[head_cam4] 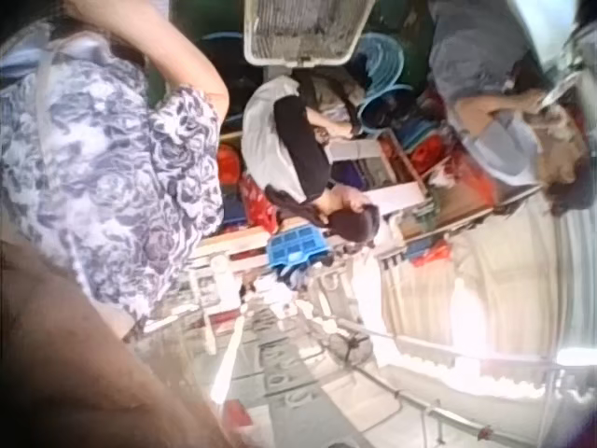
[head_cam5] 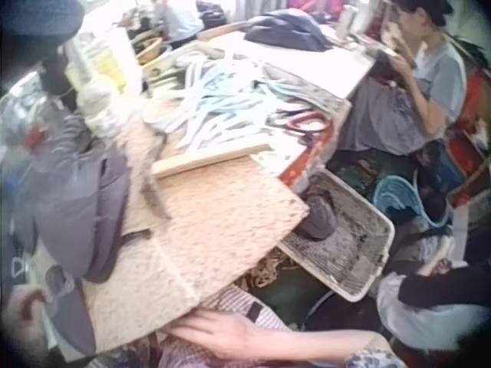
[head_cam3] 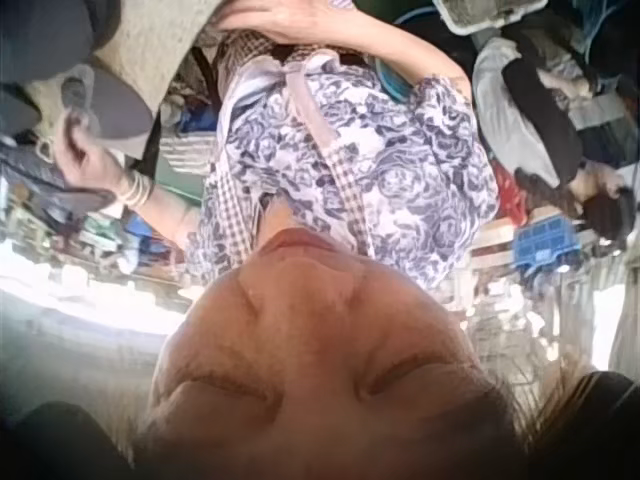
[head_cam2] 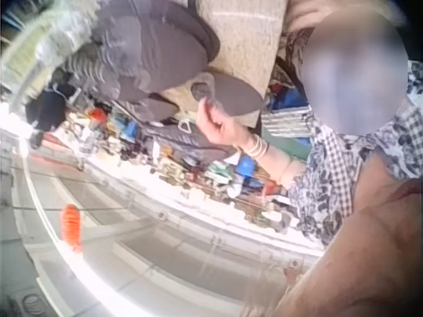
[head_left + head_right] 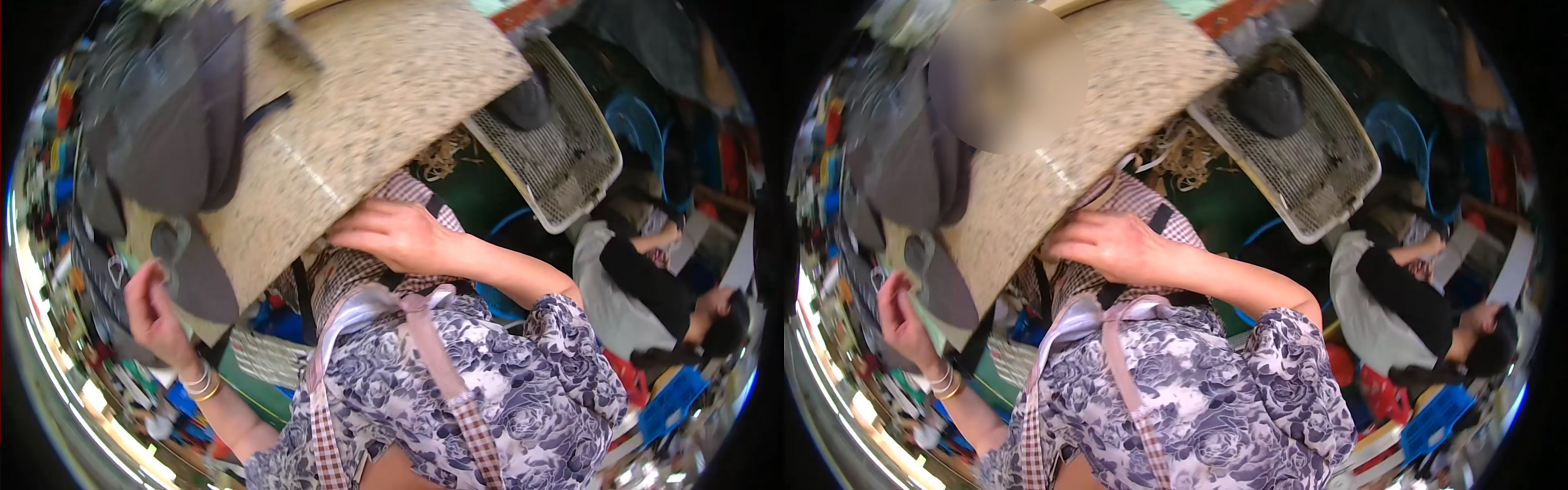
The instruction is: The person hammers the edges of shoe upper components using a hammer, then applies white adhesive tape along the curved edges of the components by hand.
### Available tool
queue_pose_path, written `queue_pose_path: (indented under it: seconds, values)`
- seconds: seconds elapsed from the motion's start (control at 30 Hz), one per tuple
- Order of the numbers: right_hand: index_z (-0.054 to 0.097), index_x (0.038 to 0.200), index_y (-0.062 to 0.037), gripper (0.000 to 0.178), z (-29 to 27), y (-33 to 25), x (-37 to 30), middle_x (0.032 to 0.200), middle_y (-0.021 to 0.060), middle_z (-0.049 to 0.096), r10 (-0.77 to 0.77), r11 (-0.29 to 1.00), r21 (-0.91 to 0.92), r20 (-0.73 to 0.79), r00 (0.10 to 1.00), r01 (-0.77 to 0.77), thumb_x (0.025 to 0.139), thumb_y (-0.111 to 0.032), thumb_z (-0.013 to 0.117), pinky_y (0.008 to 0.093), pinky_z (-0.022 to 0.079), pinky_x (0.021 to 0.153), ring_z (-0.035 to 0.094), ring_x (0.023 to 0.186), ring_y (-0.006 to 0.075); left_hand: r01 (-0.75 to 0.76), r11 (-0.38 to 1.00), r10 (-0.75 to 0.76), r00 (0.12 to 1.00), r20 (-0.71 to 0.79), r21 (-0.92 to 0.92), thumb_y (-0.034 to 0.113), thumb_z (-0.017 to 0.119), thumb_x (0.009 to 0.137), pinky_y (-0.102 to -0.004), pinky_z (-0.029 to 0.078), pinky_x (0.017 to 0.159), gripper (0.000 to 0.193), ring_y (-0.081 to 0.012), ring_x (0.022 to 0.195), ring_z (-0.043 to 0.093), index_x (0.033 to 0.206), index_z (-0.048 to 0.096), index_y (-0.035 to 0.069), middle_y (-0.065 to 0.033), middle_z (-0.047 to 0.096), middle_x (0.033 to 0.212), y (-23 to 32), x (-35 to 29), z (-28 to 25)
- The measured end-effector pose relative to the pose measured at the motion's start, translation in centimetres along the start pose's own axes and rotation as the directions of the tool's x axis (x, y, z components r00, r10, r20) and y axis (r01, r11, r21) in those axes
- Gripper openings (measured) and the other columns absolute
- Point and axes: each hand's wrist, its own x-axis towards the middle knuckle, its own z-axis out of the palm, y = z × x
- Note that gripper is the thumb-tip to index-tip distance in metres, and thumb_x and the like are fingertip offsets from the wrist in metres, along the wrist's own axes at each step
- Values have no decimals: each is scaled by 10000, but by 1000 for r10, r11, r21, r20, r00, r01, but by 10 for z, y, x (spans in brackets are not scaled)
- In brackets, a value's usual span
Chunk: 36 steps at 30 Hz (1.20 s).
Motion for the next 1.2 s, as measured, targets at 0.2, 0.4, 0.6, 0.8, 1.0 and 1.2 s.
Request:
queue_pose_path:
  seconds: [0.2, 0.4, 0.6, 0.8, 1.0, 1.2]
  values:
    - [661, 915, -60, 192, 37, 26, 4, 888, 110, 624, 254, 855, -497, 155, 955, -146, 739, -99, 595, 379, 534, 671, 616, 850, 281, -83, 945, 233, 851, 471, -318, 27, 627, 835, -380, 505, 803, 251, -336, 887, 635, 1084, 617, -9, -165, 667, 950, 59, -57, 76]
    - [679, 911, -72, 194, -7, -9, 24, 773, 77, 601, 98, 986, -161, 316, 944, -48, 719, -81, 702, 364, 497, 580, 600, 709, 274, 211, 940, -13, 810, 586, -270, 246, 622, 877, -416, 496, 769, 282, -361, 850, 617, 1025, 601, 6, -196, 637, 937, 15, -83, 142]
    - [637, 1136, -90, 442, -61, -64, 56, 821, 75, 603, 257, 905, -425, 506, 824, -22, 703, -44, 717, 360, 503, 629, 595, 741, 258, 11, 844, 284, 838, 466, -536, 266, 603, 916, -360, 455, 588, 272, -256, 626, 594, 847, 678, 13, -104, 596, 685, 19, -81, 75]
    - [498, 1280, 11, 606, -11, -132, 126, 1175, 220, 560, -184, 982, 128, 456, 871, 140, 726, -56, 733, 404, 491, 862, 576, 1052, 344, 131, 686, 299, 846, 442, -716, 287, 604, 933, -293, 367, 481, 329, -100, 498, 474, 766, 675, 11, -49, 522, 543, 52, -63, -3]
    - [589, 1118, 44, 336, 11, -113, 138, 887, 68, 646, 87, 676, 401, 789, 608, -618, 849, -131, 689, 272, 485, 727, 618, 800, 150, 206, 657, 284, 824, 490, -726, 230, 635, 916, -273, 408, 515, 219, -100, 569, 538, 908, 678, 15, -38, 608, 678, 31, -76, -46]
    - [632, 1059, 41, 226, 29, -125, 170, 899, 82, 634, 13, 391, 245, 962, 272, -887, 950, -147, 571, 246, 485, 649, 587, 724, 125, 472, 414, 234, 771, 592, -778, 206, 639, 914, -209, 433, 524, 206, -50, 600, 556, 947, 661, 4, 6, 624, 724, 17, -85, -43]
